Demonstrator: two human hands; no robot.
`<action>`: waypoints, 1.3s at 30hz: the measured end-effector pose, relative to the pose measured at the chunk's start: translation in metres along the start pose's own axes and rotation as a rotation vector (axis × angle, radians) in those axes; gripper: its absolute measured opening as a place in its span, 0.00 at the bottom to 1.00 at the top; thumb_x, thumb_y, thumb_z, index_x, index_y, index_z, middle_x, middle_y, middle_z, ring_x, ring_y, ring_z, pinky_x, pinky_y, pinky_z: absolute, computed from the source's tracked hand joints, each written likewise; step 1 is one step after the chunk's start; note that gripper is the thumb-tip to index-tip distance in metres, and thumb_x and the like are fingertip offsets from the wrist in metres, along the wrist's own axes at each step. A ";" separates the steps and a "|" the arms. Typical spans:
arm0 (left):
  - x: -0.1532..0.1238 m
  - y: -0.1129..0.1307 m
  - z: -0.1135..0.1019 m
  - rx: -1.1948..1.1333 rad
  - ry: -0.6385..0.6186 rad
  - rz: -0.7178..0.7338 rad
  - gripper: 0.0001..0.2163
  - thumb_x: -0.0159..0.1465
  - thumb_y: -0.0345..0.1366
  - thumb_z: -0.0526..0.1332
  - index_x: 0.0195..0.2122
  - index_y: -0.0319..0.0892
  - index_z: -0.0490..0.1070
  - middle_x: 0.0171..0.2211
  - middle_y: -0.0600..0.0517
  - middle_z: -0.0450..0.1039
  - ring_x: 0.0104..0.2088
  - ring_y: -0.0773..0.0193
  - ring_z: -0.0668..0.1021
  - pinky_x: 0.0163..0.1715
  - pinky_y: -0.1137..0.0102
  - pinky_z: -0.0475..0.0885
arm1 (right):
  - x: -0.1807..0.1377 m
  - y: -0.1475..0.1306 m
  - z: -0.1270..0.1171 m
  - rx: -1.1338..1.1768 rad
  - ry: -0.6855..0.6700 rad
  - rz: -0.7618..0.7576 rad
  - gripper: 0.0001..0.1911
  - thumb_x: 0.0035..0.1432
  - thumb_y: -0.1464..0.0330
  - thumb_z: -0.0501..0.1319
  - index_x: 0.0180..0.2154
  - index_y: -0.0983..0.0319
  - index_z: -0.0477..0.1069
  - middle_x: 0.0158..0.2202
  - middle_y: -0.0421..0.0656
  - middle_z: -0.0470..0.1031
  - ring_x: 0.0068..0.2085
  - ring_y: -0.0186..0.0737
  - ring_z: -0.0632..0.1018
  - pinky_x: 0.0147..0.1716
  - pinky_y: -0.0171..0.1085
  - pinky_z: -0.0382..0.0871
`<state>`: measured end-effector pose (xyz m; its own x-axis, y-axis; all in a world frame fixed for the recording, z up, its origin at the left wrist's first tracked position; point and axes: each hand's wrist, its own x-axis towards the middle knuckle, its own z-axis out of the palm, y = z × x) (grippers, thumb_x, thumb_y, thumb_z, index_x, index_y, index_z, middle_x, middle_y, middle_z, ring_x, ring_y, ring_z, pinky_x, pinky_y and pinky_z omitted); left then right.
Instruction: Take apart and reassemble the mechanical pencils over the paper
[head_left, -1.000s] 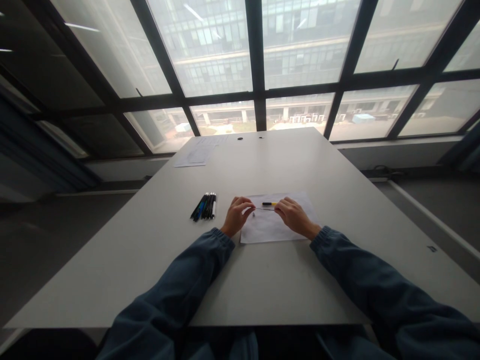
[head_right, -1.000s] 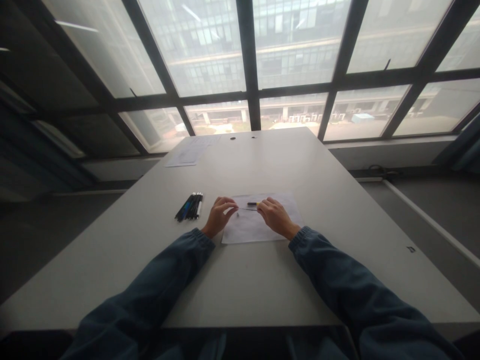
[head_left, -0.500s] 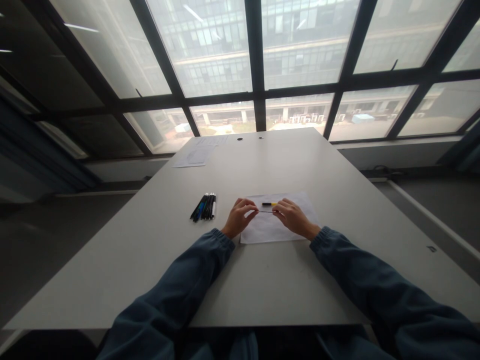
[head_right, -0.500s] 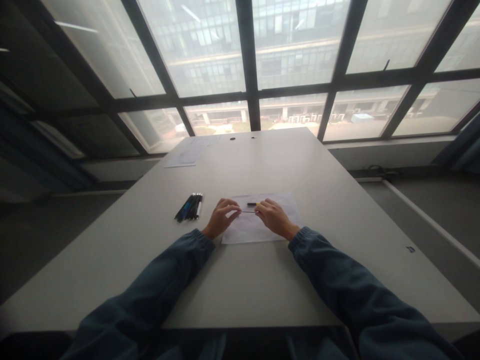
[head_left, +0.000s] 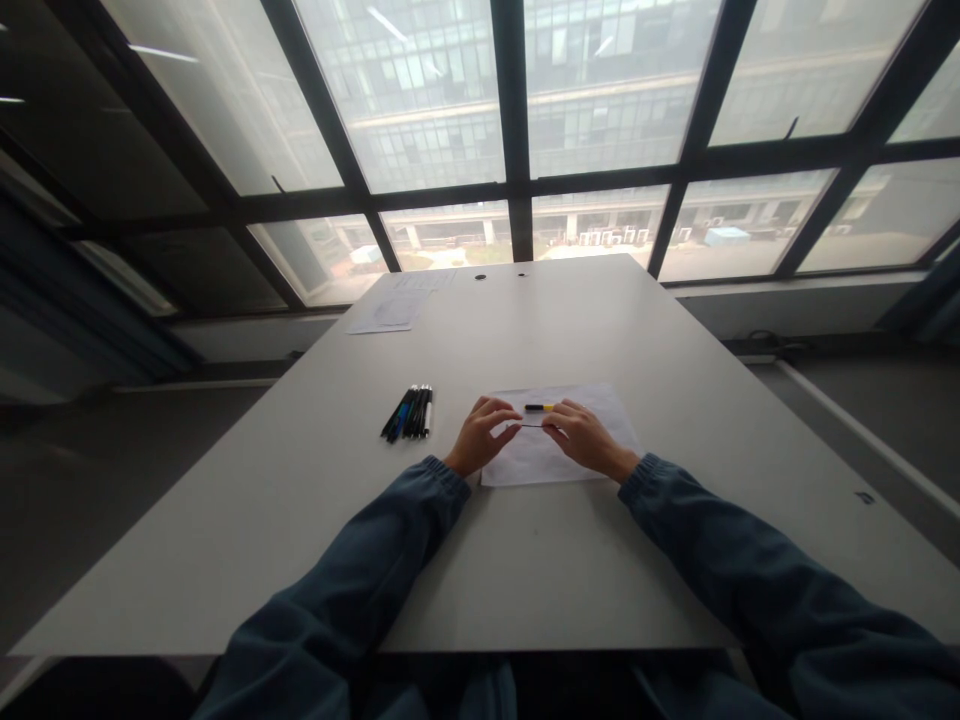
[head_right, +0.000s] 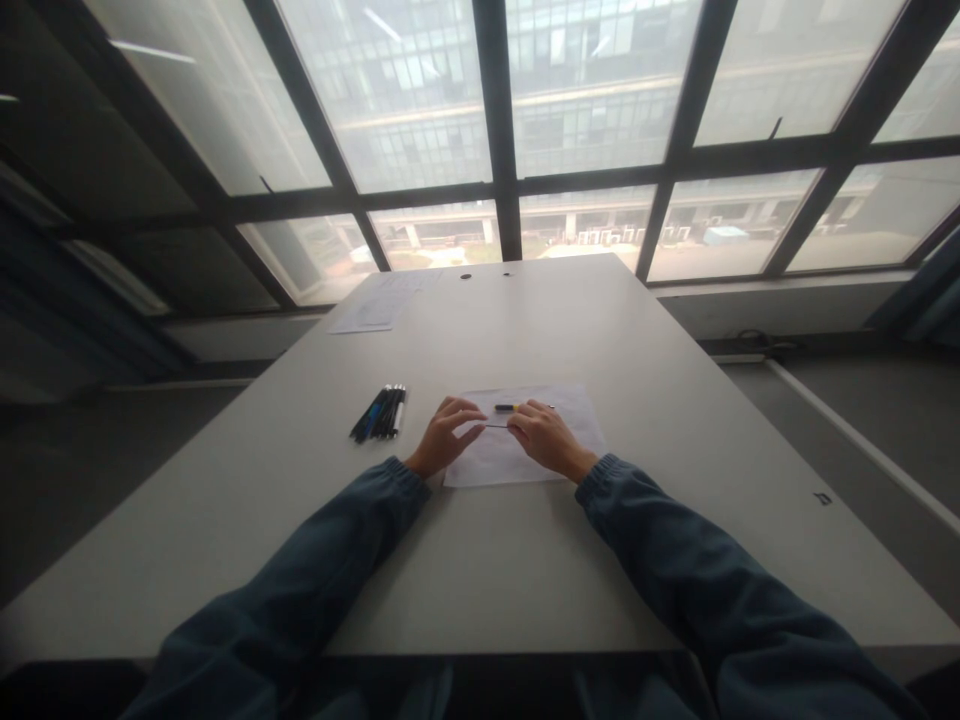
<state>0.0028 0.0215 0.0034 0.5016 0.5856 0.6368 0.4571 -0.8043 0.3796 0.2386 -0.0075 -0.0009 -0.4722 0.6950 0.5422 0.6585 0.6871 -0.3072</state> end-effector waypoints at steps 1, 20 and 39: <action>0.000 0.000 0.000 -0.001 0.007 -0.016 0.07 0.66 0.37 0.61 0.43 0.45 0.76 0.40 0.49 0.75 0.43 0.59 0.73 0.46 0.61 0.71 | 0.000 0.001 0.000 0.003 0.002 0.004 0.07 0.66 0.71 0.57 0.36 0.60 0.73 0.35 0.45 0.74 0.40 0.42 0.72 0.42 0.39 0.67; -0.004 -0.017 0.001 0.169 -0.088 -0.199 0.12 0.59 0.42 0.68 0.42 0.45 0.76 0.33 0.52 0.75 0.37 0.59 0.75 0.40 0.64 0.67 | -0.003 0.010 0.002 -0.110 0.095 0.139 0.08 0.64 0.72 0.57 0.33 0.61 0.73 0.32 0.45 0.74 0.37 0.42 0.71 0.40 0.40 0.64; -0.004 -0.017 0.003 -0.009 0.077 -0.265 0.07 0.60 0.41 0.67 0.32 0.43 0.77 0.29 0.53 0.78 0.30 0.63 0.77 0.35 0.66 0.72 | -0.004 0.012 0.004 -0.094 0.063 0.129 0.06 0.63 0.73 0.59 0.33 0.60 0.73 0.33 0.45 0.74 0.38 0.42 0.72 0.41 0.40 0.63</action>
<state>-0.0048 0.0330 -0.0077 0.3080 0.7667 0.5633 0.5585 -0.6250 0.5454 0.2462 -0.0017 -0.0099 -0.3446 0.7592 0.5522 0.7643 0.5684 -0.3045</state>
